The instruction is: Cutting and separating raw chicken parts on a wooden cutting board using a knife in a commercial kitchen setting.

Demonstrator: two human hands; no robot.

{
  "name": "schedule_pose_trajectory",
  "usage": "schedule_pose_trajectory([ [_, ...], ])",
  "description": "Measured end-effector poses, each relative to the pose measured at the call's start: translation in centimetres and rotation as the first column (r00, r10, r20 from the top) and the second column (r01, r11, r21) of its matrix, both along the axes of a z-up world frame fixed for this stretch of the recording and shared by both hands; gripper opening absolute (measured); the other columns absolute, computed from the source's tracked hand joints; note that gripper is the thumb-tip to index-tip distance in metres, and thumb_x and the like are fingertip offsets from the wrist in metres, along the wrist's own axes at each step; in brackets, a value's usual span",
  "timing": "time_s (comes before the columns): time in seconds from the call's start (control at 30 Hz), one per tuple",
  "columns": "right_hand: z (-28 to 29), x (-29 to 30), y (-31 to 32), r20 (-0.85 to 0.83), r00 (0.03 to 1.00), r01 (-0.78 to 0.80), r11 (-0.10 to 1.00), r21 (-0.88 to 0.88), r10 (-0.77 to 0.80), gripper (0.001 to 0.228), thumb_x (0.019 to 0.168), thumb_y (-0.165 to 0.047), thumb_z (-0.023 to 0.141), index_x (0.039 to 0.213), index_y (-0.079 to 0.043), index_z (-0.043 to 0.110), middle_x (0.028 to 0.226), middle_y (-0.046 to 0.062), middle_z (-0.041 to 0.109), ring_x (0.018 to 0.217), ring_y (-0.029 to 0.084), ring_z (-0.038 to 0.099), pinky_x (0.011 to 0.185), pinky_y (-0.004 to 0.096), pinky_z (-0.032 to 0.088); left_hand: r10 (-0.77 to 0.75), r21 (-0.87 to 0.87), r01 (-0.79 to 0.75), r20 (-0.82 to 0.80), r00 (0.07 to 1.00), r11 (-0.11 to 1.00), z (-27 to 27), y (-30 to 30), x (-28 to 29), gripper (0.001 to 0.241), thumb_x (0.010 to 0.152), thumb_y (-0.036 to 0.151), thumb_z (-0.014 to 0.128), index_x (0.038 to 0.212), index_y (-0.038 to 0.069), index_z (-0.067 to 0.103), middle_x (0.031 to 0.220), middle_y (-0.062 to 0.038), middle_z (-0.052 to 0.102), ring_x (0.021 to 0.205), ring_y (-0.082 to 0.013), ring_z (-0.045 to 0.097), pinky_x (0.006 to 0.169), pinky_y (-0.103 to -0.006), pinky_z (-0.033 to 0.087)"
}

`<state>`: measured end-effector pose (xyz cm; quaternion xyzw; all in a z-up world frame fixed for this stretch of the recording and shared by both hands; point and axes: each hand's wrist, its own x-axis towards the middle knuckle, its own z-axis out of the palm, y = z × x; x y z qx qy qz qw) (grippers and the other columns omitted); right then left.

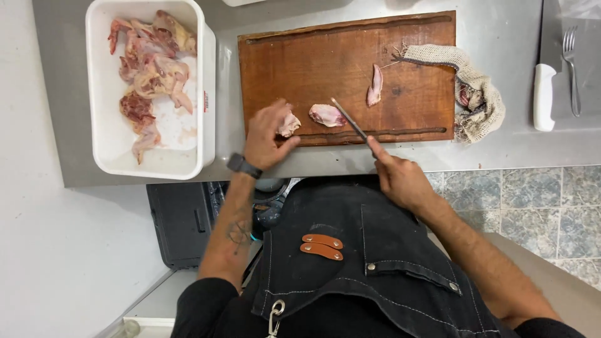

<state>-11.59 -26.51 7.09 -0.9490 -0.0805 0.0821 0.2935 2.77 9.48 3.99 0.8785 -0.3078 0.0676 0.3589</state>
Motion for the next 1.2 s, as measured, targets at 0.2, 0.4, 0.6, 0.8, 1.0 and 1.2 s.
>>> schedule_pose_trajectory([
  [0.2,-0.8,0.1,-3.7,0.022,1.000,-0.008,0.999,-0.046,0.009,0.066,0.105,-0.017,0.059,0.169,-0.026,0.047,0.110,0.019,0.082,0.092,0.044,0.078,0.078,0.061,0.064,-0.353,0.333,0.371,-0.114,0.929,0.867,-0.8,2.2,5.8,0.068,0.078,0.053,0.091,0.122,0.003,0.074,0.117,-0.017,0.066,0.113,-0.0418,0.066,0.103,-0.0484,0.056],
  [0.4,1.6,1.3,-4.6,0.001,1.000,-0.001,0.999,-0.041,0.001,0.064,0.107,-0.020,0.056,0.170,-0.026,0.046,0.101,0.018,0.082,0.087,0.044,0.079,0.076,0.059,0.065,-0.356,0.234,0.382,-0.147,0.923,0.894,-1.9,2.3,7.0,0.074,0.077,0.055,0.097,0.130,0.007,0.077,0.103,-0.012,0.072,0.110,-0.0340,0.073,0.105,-0.0420,0.058],
  [0.6,-0.5,1.2,-6.0,0.009,1.000,0.017,1.000,0.008,-0.017,0.065,0.107,-0.016,0.058,0.170,-0.024,0.047,0.098,0.021,0.081,0.085,0.046,0.078,0.073,0.061,0.064,-0.275,0.173,0.303,-0.168,0.947,0.937,-6.0,3.4,5.9,0.050,0.088,0.027,0.090,0.133,0.008,0.077,0.108,-0.012,0.071,0.113,-0.0358,0.071,0.104,-0.0436,0.057],
  [0.8,1.2,2.3,-6.5,-0.002,1.000,-0.014,1.000,-0.014,0.014,0.064,0.106,-0.016,0.060,0.169,-0.024,0.049,0.101,0.019,0.082,0.086,0.044,0.079,0.075,0.060,0.063,-0.061,0.296,0.112,-0.178,0.982,0.948,-4.5,0.6,3.7,0.055,0.086,0.049,0.092,0.128,0.016,0.080,0.104,-0.011,0.070,0.101,-0.0358,0.073,0.091,-0.0462,0.061],
  [1.0,2.5,3.9,-6.3,0.050,0.997,-0.052,0.999,0.000,0.052,0.066,0.104,-0.013,0.063,0.167,-0.025,0.051,0.105,0.021,0.082,0.088,0.045,0.079,0.075,0.061,0.063,0.047,0.308,0.064,-0.339,0.940,0.949,-6.9,0.6,2.7,0.042,0.083,0.026,0.084,0.125,0.023,0.081,0.104,-0.008,0.077,0.102,-0.0349,0.077,0.088,-0.0477,0.062],
  [1.2,4.2,6.3,-3.3,-0.286,0.904,-0.336,0.942,-0.016,0.318,0.070,0.106,-0.016,0.050,0.171,-0.035,0.034,0.103,0.025,0.082,0.090,0.049,0.081,0.084,0.063,0.067,0.231,0.343,-0.114,-0.321,0.919,0.932,0.7,-3.5,0.8,0.052,0.076,0.049,0.090,0.119,0.020,0.080,0.101,-0.011,0.076,0.097,-0.0367,0.078,0.085,-0.0477,0.063],
])
